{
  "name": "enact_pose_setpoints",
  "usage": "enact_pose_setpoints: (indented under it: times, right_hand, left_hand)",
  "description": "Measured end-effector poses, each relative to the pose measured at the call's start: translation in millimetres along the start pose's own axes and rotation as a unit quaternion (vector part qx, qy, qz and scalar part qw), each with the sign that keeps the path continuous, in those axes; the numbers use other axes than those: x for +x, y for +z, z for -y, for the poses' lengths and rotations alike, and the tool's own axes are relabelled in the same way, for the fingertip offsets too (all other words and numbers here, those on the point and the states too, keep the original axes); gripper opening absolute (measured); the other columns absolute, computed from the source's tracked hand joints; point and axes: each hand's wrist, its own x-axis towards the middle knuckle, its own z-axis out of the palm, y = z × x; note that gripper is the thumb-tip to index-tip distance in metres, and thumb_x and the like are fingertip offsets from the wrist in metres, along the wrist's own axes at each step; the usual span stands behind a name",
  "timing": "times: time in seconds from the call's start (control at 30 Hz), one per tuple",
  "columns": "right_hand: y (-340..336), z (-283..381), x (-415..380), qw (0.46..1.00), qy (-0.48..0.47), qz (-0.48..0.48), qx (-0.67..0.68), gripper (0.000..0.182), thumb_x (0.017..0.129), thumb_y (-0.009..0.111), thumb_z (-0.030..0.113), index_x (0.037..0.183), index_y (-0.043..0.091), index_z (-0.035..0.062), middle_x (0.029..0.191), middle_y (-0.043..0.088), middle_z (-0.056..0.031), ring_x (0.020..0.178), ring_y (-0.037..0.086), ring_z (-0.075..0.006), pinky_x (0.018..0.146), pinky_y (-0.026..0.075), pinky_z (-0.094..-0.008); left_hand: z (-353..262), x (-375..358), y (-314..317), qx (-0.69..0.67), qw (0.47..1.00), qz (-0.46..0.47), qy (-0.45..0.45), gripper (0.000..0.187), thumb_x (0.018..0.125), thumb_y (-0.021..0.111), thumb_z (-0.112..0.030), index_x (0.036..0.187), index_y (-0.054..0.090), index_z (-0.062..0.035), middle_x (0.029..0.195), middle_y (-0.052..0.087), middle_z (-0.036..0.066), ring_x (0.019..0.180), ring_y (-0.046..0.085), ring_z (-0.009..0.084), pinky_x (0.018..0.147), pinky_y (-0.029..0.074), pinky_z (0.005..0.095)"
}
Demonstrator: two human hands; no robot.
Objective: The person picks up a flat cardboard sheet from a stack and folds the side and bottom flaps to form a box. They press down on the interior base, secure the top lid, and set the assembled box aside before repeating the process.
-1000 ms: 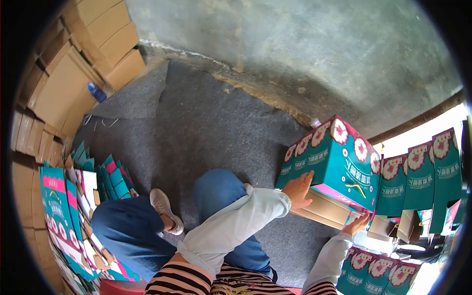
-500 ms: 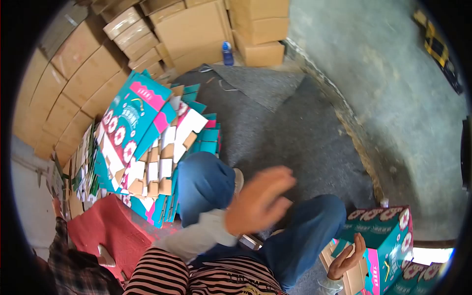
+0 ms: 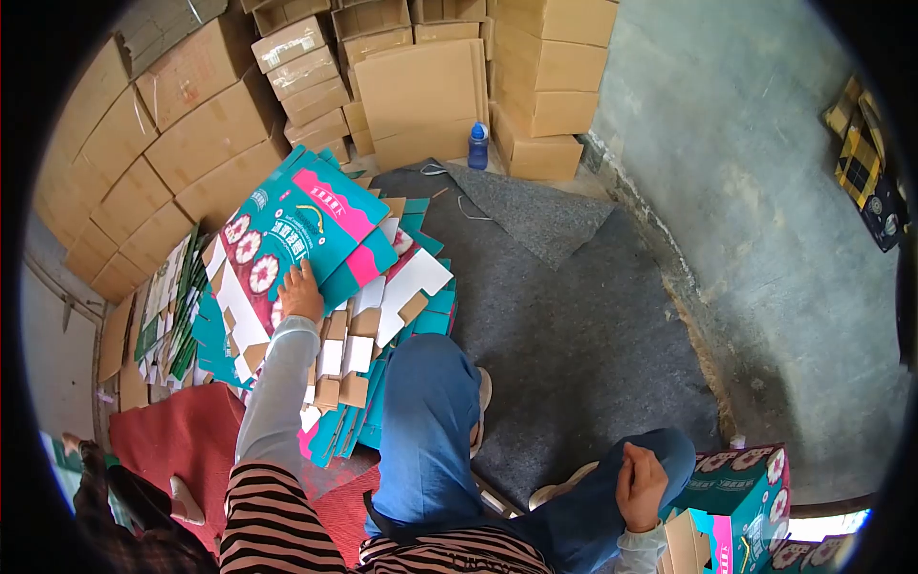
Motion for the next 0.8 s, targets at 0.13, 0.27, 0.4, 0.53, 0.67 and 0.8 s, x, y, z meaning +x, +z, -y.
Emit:
enact_pose_setpoints:
  times: [0.13,0.27,0.4,0.53,0.67,0.8]
  right_hand:
    - [-1,-2,-3,0.999,0.026,0.002,-0.023,0.021,0.079,0.055,-0.004,0.099,0.059,-0.0018,0.083,0.062,-0.0166,0.071,0.062,-0.0319,0.063,0.05,-0.0381]
    - [0,-7,-5,0.998,0.039,0.007,-0.04,0.019,0.079,0.055,-0.004,0.097,0.059,-0.0017,0.081,0.061,-0.016,0.07,0.061,-0.0324,0.063,0.049,-0.0387]
    - [1,-7,-1,0.998,0.031,0.016,-0.048,0.017,0.079,0.055,-0.003,0.096,0.06,-0.0014,0.079,0.061,-0.0156,0.069,0.06,-0.0332,0.062,0.049,-0.0393]
    - [6,-7,4,0.999,0.023,0.013,-0.019,0.016,0.079,0.056,-0.003,0.095,0.06,-0.0016,0.079,0.06,-0.016,0.07,0.06,-0.0331,0.062,0.049,-0.0397]
    - [12,-6,17,0.995,0.064,0.006,0.081,0.016,0.08,0.056,-0.004,0.095,0.061,-0.0013,0.08,0.061,-0.0151,0.07,0.062,-0.0313,0.063,0.05,-0.0369]
    - [1,6,51,0.984,0.062,-0.04,0.164,0.017,0.081,0.056,-0.004,0.097,0.061,-0.0011,0.088,0.062,-0.015,0.077,0.063,-0.0295,0.068,0.05,-0.0348]
  left_hand:
    - [8,15,20,0.042,0.998,-0.027,0.049,0.048,0.083,0.055,-0.009,0.129,0.044,-0.0062,0.118,0.055,0.013,0.101,0.058,0.0289,0.076,0.052,0.0395]
    - [24,9,8,0.038,0.976,-0.181,0.114,0.036,0.084,0.052,-0.011,0.12,0.052,-0.0059,0.108,0.06,0.009,0.092,0.061,0.0266,0.069,0.053,0.038]
    - [30,-13,-80,-0.079,0.921,-0.348,0.157,0.032,0.083,0.056,-0.01,0.114,0.056,-0.0045,0.102,0.063,0.011,0.093,0.062,0.0271,0.072,0.051,0.0377]
    - [23,-64,-167,-0.168,0.861,-0.451,0.163,0.033,0.077,0.064,0.001,0.109,0.061,-0.0035,0.095,0.066,0.014,0.081,0.063,0.0277,0.073,0.048,0.0366]
    - [5,-107,-238,-0.292,0.811,-0.474,0.181,0.024,0.08,0.06,0.005,0.103,0.063,0.0005,0.088,0.066,0.014,0.076,0.063,0.0262,0.067,0.045,0.0337]
    - [-28,-125,-281,-0.484,0.726,-0.462,0.161,0.013,0.093,0.053,-0.005,0.101,0.059,0.0029,0.081,0.056,0.005,0.069,0.046,0.0129,0.061,0.037,0.0263]
